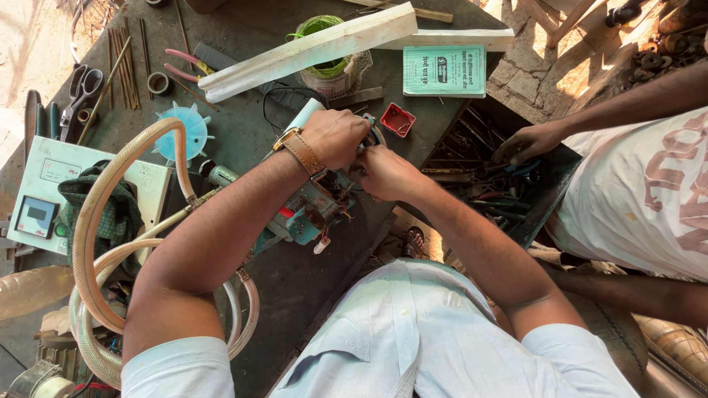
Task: The person works on a disassembled electric motor on a workbench. They remove a red plastic cover, manipulate internal wires, and use pliers to adjust components inside the motor housing.
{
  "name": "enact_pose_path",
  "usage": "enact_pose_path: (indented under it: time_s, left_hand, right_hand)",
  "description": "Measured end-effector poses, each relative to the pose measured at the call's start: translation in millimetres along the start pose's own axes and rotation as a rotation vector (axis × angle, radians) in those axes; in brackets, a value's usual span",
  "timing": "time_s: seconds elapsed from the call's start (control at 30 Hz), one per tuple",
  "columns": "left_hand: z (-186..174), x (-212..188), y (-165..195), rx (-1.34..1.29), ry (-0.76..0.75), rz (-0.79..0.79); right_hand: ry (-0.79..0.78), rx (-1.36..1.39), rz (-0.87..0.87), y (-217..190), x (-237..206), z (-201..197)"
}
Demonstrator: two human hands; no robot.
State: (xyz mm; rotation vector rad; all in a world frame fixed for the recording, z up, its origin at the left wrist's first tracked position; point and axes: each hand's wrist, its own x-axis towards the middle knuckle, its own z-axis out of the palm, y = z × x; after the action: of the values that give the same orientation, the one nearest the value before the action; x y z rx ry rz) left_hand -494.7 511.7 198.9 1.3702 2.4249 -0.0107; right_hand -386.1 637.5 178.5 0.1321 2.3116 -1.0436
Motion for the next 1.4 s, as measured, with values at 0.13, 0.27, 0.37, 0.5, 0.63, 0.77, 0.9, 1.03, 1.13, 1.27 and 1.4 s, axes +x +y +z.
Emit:
enact_pose_path:
  time_s: [0.13, 0.27, 0.37, 0.5, 0.63, 0.77, 0.9, 1.03, 1.13, 1.27, 1.4]
  left_hand:
    - [-1.2, -0.2, 0.3, 0.012, -0.032, -0.012]
    - [-2.7, 0.9, -1.3, 0.000, -0.033, -0.023]
    - [-1.6, 1.2, -2.9, -0.011, -0.009, -0.016]
    - [4.0, 1.4, -6.1, -0.049, -0.035, 0.002]
    - [11.9, 4.3, -7.1, -0.170, 0.015, 0.132]
    - [18.9, 4.3, -4.5, -0.312, -0.029, 0.251]
    - [24.4, 4.2, 4.3, -0.435, -0.376, 0.106]
    - [28.2, 4.1, 7.9, -0.388, -0.240, 0.325]
    - [29.2, 2.2, 3.8, -0.488, -0.320, 0.221]
    - [29.1, 1.4, 2.2, -0.445, -0.332, 0.185]
    - [27.4, 2.8, 3.5, -0.416, -0.336, 0.186]
  right_hand:
    - [0.331, -0.060, -0.288, 7.2, 12.5, 11.6]
    - [0.497, 0.057, -0.421, 16.1, 18.6, 20.9]
    - [0.342, 0.327, -0.196, 19.3, 11.7, 20.1]
    - [0.501, 0.377, -0.536, 24.7, -2.7, 18.3]
    - [0.504, 0.490, -0.577, 36.9, -13.6, 27.4]
    - [0.401, 0.679, -0.499, 53.8, -20.7, 36.7]
    - [0.338, 0.821, -0.453, 64.8, -22.8, 44.4]
    - [0.419, 0.761, -0.425, 70.2, -28.2, 55.2]
    - [0.535, 0.586, -0.487, 68.6, -31.4, 60.9]
    - [0.649, 0.355, -0.462, 60.0, -34.6, 64.0]
    - [0.764, 0.112, -0.624, 53.4, -34.2, 68.0]
